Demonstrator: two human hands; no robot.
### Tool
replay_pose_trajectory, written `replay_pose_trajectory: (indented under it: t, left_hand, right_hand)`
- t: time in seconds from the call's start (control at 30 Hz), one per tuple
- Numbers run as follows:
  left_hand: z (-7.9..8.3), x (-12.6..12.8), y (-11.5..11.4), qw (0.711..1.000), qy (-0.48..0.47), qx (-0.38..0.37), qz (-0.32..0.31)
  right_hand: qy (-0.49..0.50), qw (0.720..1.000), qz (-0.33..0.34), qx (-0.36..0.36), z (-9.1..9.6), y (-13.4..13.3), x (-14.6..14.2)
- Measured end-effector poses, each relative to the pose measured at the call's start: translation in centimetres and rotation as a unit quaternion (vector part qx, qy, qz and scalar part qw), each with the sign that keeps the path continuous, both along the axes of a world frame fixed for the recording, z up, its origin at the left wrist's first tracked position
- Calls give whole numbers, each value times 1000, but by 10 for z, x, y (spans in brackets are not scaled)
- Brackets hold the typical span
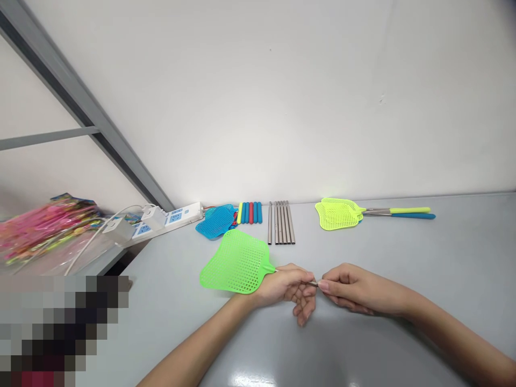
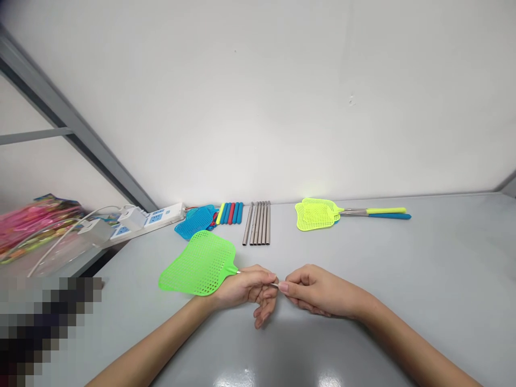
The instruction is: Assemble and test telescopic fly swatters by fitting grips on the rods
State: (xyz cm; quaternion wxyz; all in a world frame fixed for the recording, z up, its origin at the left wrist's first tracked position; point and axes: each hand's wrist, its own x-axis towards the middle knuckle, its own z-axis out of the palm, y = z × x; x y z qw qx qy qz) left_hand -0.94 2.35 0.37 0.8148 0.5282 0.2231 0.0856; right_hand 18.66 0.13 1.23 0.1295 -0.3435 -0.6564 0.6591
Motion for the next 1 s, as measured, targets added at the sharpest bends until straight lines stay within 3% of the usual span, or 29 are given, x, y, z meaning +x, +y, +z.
replay_pose_trajectory:
  t: [1.0]
  left_hand:
    - [5, -10, 5, 999, 19, 33, 29]
  right_hand:
    - [-28, 999, 12, 27, 2, 5, 9]
